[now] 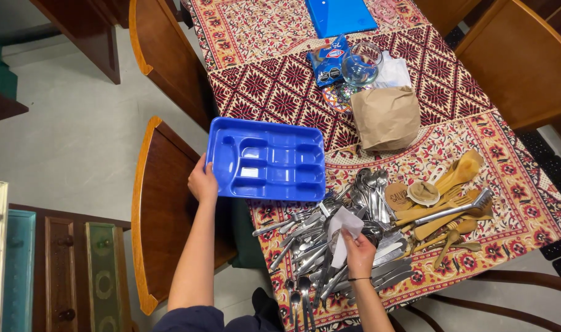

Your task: Wiping silverware with a cloth and sorting them into a blue plastic tray

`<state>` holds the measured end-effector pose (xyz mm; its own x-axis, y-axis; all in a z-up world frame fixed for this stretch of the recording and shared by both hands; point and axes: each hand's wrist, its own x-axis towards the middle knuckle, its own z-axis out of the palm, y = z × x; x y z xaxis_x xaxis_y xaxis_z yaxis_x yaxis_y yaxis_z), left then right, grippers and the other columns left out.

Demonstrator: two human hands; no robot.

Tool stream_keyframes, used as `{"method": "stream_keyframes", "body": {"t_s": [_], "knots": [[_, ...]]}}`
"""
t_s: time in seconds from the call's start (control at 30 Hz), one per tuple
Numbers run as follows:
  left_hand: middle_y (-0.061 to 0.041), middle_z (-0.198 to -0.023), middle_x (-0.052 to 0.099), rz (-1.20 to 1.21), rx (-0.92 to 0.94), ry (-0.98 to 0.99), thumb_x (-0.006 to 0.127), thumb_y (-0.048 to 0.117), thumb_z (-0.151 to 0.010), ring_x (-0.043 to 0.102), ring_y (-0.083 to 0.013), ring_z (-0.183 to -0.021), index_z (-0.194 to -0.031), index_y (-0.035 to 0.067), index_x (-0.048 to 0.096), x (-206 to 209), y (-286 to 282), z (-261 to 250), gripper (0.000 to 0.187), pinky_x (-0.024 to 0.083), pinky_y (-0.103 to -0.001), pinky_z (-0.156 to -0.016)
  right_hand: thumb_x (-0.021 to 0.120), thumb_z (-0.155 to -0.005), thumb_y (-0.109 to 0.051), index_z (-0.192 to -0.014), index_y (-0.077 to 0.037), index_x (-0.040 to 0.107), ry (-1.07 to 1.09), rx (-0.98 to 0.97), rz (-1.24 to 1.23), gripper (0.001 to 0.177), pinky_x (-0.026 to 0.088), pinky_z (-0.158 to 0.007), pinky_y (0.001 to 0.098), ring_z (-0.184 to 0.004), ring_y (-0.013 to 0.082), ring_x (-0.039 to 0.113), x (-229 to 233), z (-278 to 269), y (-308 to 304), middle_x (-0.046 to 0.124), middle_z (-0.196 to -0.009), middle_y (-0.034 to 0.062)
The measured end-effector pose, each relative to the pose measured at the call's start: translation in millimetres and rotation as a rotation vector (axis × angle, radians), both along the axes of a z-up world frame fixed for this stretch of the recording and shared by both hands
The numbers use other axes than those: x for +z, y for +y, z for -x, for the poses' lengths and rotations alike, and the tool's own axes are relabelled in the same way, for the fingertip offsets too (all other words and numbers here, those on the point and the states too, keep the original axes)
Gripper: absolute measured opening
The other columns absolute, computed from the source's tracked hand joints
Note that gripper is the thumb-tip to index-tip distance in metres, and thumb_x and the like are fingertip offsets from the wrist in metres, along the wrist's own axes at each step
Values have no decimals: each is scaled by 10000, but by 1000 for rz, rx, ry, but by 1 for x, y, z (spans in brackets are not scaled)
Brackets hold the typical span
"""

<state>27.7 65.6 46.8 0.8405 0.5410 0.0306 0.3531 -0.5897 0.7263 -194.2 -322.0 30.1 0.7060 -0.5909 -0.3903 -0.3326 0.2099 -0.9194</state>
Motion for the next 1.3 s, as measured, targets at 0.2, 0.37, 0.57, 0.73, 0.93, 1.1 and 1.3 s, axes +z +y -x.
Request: {"method": "stream_keyframes", "body": {"t_s": [0.2, 0.37, 0.57, 0.73, 0.93, 1.1, 1.3], "knots": [[-18, -1109, 769, 256, 156, -36, 723, 239, -884, 688, -259, -1078, -1327, 189, 652, -52, 3, -18, 451, 463, -402, -1024, 820, -824, -231, -1118, 16, 766, -2, -32, -5, 388, 517, -619, 296, -758, 120, 628, 1, -1, -2, 752, -904, 83], [-111, -1254, 667, 643, 404, -227, 778, 199, -849, 679, -193, -1110, -1336, 87, 569, -96, -11, -4, 541, 518, -301, -1010, 807, -833, -220, -1164, 12, 754, 30, -36, -24, 407, 549, -673, 302, -801, 147, 661, 13, 1, 1, 762, -948, 108], [-158, -1172, 691, 935, 442, 9, 843, 287, -735, 676, -273, -1031, -1217, 64, 596, -68, -85, 55, 586, 537, -388, -902, 807, -835, -193, -1148, 20, 753, -4, -16, -47, 382, 552, -685, 298, -809, 146, 663, 8, 1, 8, 760, -957, 110], [-113, -999, 757, 881, 338, 167, 793, 229, -806, 691, -223, -938, -980, 84, 736, -53, -89, 59, 234, 539, -366, -862, 799, -847, -199, -1141, 0, 758, -9, 0, -41, 357, 554, -698, 303, -816, 152, 672, 10, 6, 9, 763, -956, 104], [-71, -1100, 732, 797, 202, -34, 761, 230, -870, 633, -169, -1016, -1101, 89, 686, -95, -52, 33, 281, 480, -321, -947, 809, -833, -212, -1153, 11, 750, -10, -26, -55, 395, 539, -645, 295, -770, 145, 657, 5, 9, 3, 764, -948, 109], [-138, -1666, 263, 752, 224, -219, 610, 85, -979, 503, -322, -1398, -1622, 137, 143, -97, -12, 20, 797, 410, -392, -1149, 816, -833, -203, -1109, 0, 765, -25, -40, -24, 346, 519, -630, 290, -756, 133, 636, -8, 14, -2, 757, -913, 86], [-156, -1469, 561, 746, 164, -52, 744, 32, -844, 641, -215, -1241, -1498, 127, 489, -56, 1, 30, 708, 480, -304, -1090, 816, -827, -190, -1142, 11, 754, -9, -67, -71, 379, 554, -633, 297, -754, 147, 661, 5, 17, 1, 759, -931, 106]]}}
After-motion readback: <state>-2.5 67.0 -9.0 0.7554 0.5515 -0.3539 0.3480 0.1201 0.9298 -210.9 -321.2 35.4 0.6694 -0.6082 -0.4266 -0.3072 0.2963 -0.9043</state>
